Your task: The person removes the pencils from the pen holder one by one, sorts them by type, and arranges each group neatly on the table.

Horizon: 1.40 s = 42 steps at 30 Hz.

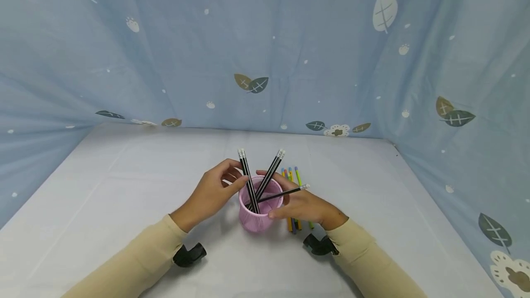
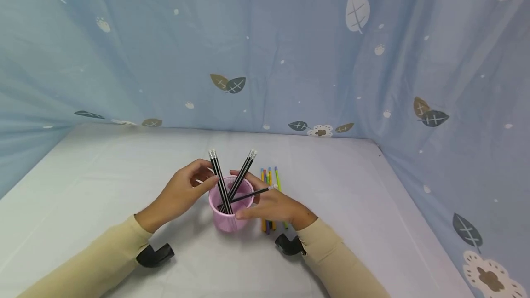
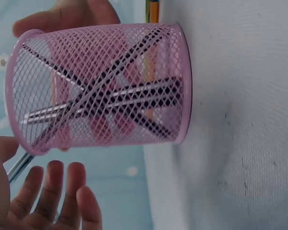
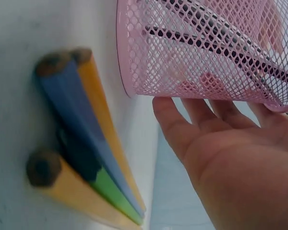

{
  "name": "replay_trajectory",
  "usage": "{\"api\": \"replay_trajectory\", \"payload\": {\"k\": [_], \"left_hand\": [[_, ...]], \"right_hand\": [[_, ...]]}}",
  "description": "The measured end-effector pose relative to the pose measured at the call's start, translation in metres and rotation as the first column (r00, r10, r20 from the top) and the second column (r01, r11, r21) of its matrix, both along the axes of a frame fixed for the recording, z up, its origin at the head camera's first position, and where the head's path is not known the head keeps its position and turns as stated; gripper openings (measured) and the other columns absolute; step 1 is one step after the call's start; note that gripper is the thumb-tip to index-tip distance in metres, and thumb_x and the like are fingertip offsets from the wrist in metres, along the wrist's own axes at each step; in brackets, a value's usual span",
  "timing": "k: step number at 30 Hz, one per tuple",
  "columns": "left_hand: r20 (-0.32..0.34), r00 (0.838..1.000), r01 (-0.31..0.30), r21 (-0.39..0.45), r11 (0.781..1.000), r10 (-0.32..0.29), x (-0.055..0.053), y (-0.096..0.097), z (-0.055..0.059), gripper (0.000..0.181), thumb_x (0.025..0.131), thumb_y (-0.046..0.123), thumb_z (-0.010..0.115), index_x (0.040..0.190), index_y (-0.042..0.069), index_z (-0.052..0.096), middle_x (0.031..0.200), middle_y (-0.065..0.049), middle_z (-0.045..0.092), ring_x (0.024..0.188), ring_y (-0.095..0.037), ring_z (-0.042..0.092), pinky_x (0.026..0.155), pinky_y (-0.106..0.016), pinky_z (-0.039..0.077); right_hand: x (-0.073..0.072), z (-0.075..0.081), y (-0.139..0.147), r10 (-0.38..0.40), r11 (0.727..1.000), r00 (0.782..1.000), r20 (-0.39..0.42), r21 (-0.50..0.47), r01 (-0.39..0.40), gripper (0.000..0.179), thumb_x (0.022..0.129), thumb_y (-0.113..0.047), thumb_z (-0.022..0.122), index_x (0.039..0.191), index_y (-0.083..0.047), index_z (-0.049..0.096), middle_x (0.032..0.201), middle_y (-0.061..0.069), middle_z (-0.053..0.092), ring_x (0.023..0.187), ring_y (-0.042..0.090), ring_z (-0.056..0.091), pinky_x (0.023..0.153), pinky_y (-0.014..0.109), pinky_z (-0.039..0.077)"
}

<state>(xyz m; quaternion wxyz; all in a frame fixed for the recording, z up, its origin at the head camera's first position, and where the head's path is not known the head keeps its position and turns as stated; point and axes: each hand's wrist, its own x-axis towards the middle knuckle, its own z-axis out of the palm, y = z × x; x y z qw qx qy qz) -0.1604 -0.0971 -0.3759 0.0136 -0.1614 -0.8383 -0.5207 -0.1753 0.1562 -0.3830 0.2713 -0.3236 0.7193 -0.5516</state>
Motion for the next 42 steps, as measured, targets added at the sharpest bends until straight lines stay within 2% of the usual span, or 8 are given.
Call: {"api": "replay_trajectory", "payload": {"k": [4, 6, 12, 18, 27, 35, 42], "left_hand": [[-0.024, 1.0, -0.004, 0.022, 1.0, 0.004, 0.0, 0.003, -0.002, 0.03, 0.094, 0.031, 0.071, 0.116, 0.014, 0.061, 0.096, -0.002, 0.068, 0.089, -0.013, 0.065, 0.082, -0.03, 0.056], [-0.026, 1.0, -0.005, 0.035, 0.999, 0.006, 0.001, 0.004, -0.001, 0.03, 0.093, 0.029, 0.073, 0.115, 0.013, 0.06, 0.094, -0.001, 0.069, 0.087, -0.013, 0.065, 0.08, -0.028, 0.056], [-0.032, 0.999, -0.016, 0.065, 0.998, 0.018, 0.003, 0.004, -0.001, 0.026, 0.092, 0.024, 0.073, 0.113, 0.013, 0.062, 0.092, -0.001, 0.071, 0.085, -0.013, 0.066, 0.078, -0.027, 0.056], [-0.023, 1.0, -0.016, 0.096, 0.995, 0.018, 0.002, 0.006, 0.0, 0.021, 0.092, 0.023, 0.073, 0.107, 0.011, 0.064, 0.093, -0.003, 0.072, 0.088, -0.015, 0.067, 0.079, -0.029, 0.056], [-0.041, 0.999, -0.025, 0.107, 0.994, 0.03, 0.001, 0.007, -0.002, 0.018, 0.093, 0.023, 0.073, 0.106, 0.012, 0.066, 0.099, -0.003, 0.069, 0.091, -0.016, 0.067, 0.079, -0.029, 0.057], [-0.074, 0.996, -0.051, 0.095, 0.994, 0.058, 0.0, 0.008, -0.003, 0.019, 0.093, 0.025, 0.073, 0.107, 0.014, 0.068, 0.101, -0.001, 0.07, 0.098, -0.015, 0.065, 0.082, -0.031, 0.056], [-0.11, 0.993, -0.024, 0.117, 0.993, 0.037, 0.001, 0.006, 0.002, 0.02, 0.095, 0.025, 0.07, 0.11, 0.013, 0.067, 0.102, -0.002, 0.071, 0.098, -0.014, 0.066, 0.087, -0.037, 0.056]], "right_hand": [[0.005, -0.001, -0.006, -0.028, 1.0, 0.999, -0.022, -0.005, 0.028, 0.077, 0.087, -0.02, 0.077, 0.151, -0.022, 0.033, 0.143, 0.002, 0.055, 0.133, 0.023, 0.051, 0.111, 0.052, 0.042], [0.008, -0.001, -0.009, -0.043, 0.999, 0.998, -0.04, -0.007, 0.043, 0.075, 0.087, -0.019, 0.078, 0.148, -0.024, 0.034, 0.141, 0.002, 0.055, 0.132, 0.024, 0.052, 0.11, 0.051, 0.042], [0.015, 0.0, -0.015, -0.092, 0.995, 0.992, -0.091, 0.029, 0.095, 0.081, 0.083, -0.024, 0.082, 0.146, -0.028, 0.031, 0.138, -0.001, 0.056, 0.129, 0.019, 0.053, 0.109, 0.037, 0.043], [0.017, 0.001, -0.015, -0.084, 0.995, 0.99, -0.116, 0.044, 0.089, 0.082, 0.084, -0.024, 0.081, 0.148, -0.029, 0.03, 0.137, -0.002, 0.057, 0.129, 0.018, 0.054, 0.109, 0.028, 0.043], [0.013, 0.0, -0.015, -0.058, 0.995, 0.991, -0.122, 0.069, 0.067, 0.076, 0.087, -0.026, 0.078, 0.148, -0.024, 0.033, 0.139, -0.001, 0.056, 0.128, 0.018, 0.054, 0.108, 0.031, 0.045], [0.011, -0.002, -0.015, -0.059, 0.992, 0.987, -0.147, 0.099, 0.074, 0.078, 0.088, -0.029, 0.077, 0.149, -0.026, 0.03, 0.141, -0.003, 0.054, 0.13, 0.014, 0.052, 0.108, 0.027, 0.044], [0.011, -0.003, -0.014, -0.062, 0.991, 0.987, -0.147, 0.109, 0.079, 0.078, 0.088, -0.028, 0.076, 0.15, -0.022, 0.029, 0.143, -0.001, 0.052, 0.131, 0.016, 0.05, 0.11, 0.025, 0.041]]}}
